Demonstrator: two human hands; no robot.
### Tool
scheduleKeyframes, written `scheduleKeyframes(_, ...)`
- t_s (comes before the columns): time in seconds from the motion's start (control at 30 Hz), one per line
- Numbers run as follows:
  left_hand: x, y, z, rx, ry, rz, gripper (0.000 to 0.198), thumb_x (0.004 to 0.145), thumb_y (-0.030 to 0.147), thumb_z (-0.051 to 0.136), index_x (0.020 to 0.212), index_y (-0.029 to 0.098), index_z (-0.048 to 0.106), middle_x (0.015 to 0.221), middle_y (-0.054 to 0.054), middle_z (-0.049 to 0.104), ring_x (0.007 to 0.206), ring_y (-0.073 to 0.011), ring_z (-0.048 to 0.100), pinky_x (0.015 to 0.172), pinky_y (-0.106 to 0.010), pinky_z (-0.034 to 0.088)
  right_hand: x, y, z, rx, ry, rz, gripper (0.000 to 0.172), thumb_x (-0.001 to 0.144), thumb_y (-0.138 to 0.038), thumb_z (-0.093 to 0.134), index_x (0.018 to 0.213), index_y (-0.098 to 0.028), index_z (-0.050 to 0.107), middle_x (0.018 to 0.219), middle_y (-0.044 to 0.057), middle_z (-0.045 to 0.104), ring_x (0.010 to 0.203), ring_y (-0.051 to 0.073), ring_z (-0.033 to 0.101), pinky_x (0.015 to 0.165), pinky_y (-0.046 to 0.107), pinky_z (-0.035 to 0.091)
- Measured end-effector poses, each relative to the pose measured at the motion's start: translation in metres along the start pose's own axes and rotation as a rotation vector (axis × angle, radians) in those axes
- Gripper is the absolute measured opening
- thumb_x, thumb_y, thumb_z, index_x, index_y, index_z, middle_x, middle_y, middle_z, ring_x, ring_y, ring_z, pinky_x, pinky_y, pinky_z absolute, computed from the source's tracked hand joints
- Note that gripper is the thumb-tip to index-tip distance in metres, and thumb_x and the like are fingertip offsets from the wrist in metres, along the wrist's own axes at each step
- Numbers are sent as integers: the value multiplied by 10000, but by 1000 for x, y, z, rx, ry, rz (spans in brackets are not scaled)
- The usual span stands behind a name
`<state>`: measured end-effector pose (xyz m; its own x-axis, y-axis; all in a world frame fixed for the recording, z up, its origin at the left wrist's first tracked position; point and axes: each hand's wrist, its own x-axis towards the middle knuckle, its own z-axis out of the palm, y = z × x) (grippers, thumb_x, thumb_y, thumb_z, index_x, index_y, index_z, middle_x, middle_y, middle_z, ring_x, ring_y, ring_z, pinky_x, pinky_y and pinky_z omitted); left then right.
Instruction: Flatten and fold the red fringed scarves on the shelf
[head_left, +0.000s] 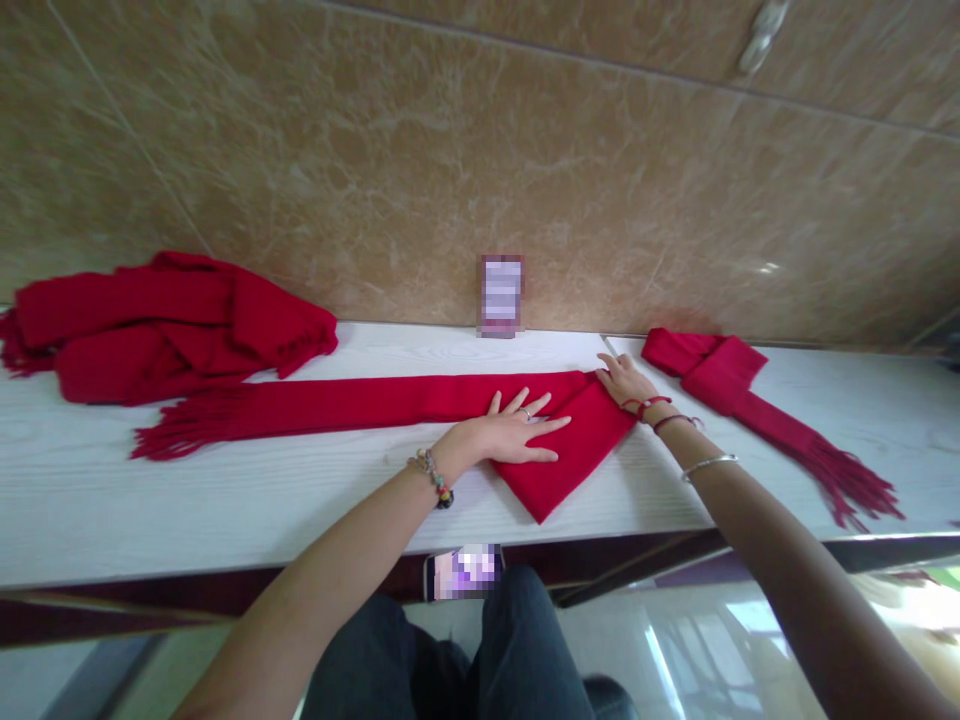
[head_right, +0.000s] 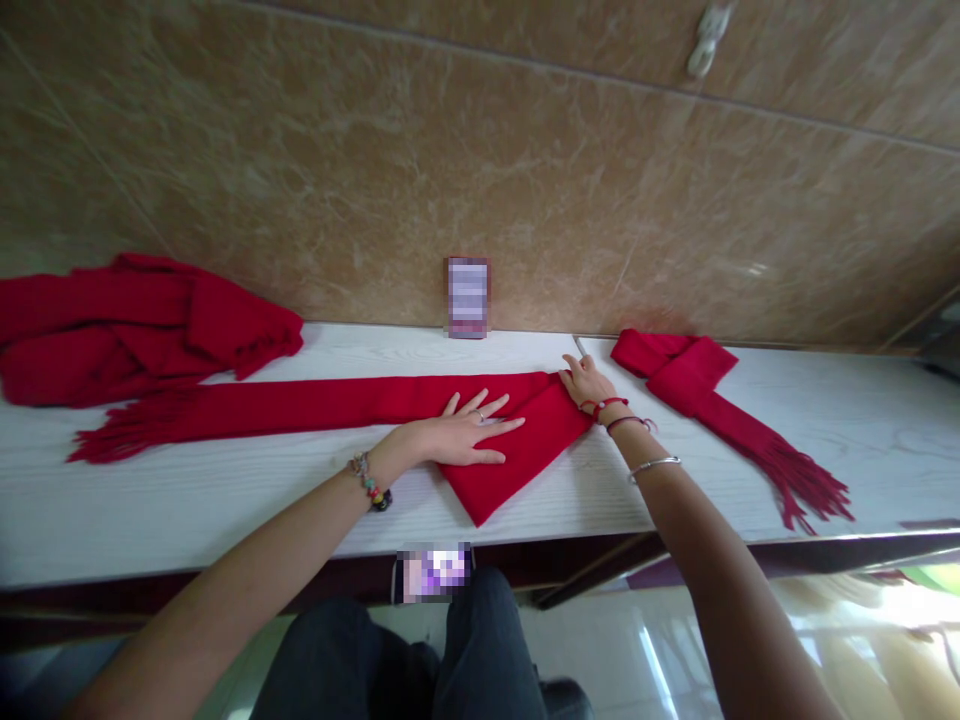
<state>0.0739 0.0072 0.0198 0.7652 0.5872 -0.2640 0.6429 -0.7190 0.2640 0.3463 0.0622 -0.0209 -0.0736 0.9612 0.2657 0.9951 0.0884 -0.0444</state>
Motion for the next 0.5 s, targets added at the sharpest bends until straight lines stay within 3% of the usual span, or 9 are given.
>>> scheduleKeyframes(0.1,1,-3,3,-49,69,-129,749,829,713,271,1459,369,55,1546,-9,-29,1402,-332,-62,1060,-636,19,7,3,-7,-11,7,62,496,910,-381,351,1330,-127,425,1111,185,538,875,257,598,788,388,491)
scheduleKeyframes(0.2,2,-7,7,-69,104,-264,772,819,737,200,1468,337,79,1546,-11,-32,1393,-357,-93,1036,-673,-5,12,6,-17,9,45,130,491,895,-338,398,1333,-117,423,1127,188,519,928,263,590,812,381,486)
scheduleKeyframes(0.27,4,-8,9,-58,94,-277,792,803,752,205,1467,333,107,1544,-4,-38,1391,-358,-111,1026,-682,-31,13,4,-23,9,41,188,483,882,-296,425,1326,-108,433,1181,201,488,986,273,576,820,376,487)
scheduleKeyframes(0.37,6,-9,11,-56,94,-272,847,763,788,232,1467,334,108,1544,-5,-43,1388,-366,-121,1015,-691,-51,11,-11,-27,-1,48,261,484,883,-301,425,1329,-113,434,1276,216,429,1071,306,539,814,409,492)
scheduleKeyframes(0.5,6,-8,10,-61,117,-271,865,748,808,196,1466,331,123,1547,-11,-18,1390,-365,-115,1013,-690,-66,10,-47,-21,-13,83,210,461,896,-359,398,1311,-169,459,1338,191,417,1147,338,485,847,506,466)
